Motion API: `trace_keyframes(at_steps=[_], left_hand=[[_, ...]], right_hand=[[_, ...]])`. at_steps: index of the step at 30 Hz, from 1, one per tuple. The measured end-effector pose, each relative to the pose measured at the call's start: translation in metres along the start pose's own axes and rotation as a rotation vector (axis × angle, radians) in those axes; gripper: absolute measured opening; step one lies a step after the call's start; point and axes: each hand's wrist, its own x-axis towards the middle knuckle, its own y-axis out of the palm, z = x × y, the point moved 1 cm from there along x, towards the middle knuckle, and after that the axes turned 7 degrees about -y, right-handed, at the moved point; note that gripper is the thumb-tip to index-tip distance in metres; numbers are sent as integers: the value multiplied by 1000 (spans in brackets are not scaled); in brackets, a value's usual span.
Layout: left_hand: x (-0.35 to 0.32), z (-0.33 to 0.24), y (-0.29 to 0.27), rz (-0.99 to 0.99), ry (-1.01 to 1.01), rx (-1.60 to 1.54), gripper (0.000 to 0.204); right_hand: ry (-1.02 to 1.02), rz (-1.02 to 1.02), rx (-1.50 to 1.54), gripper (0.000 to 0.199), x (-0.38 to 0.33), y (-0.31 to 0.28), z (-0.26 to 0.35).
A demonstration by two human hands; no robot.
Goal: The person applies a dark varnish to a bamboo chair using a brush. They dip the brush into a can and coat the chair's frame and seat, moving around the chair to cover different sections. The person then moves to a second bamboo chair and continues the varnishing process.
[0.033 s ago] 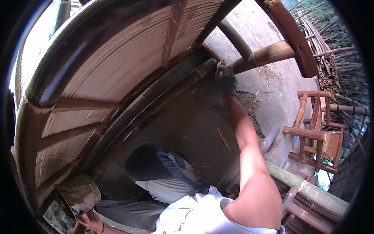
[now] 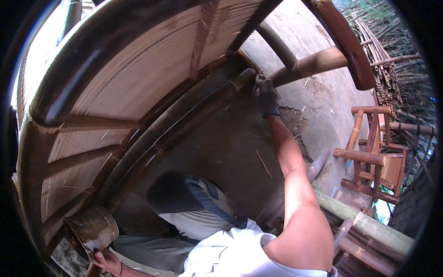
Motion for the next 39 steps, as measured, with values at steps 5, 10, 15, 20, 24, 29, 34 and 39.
trace_keyframes(at_steps=[5,10,15,20,24,29,34,39], left_hand=[[7,18,-44,27,28,72,30],[9,11,-26,20,64,56,30],[9,-5,3,59,56,38,37],[16,16,-24,62,91,78,45],[10,4,9,-101,-58,9,51],[23,11,-13,151,59,101,58],[28,2,44,154,98,25,51],[32,15,28,196,159,80,51]], right_hand=[[-269,119,-50,18,-35,-24,-19],[-22,140,86,25,-61,-50,-46],[694,-133,389,26,-59,-53,-58],[1043,-407,366,33,-44,-36,-63],[620,-55,285,23,-64,-55,-50],[-526,66,-173,20,-40,-34,23],[-776,460,-869,20,-41,10,-1],[-106,322,8,18,-29,-36,22]])
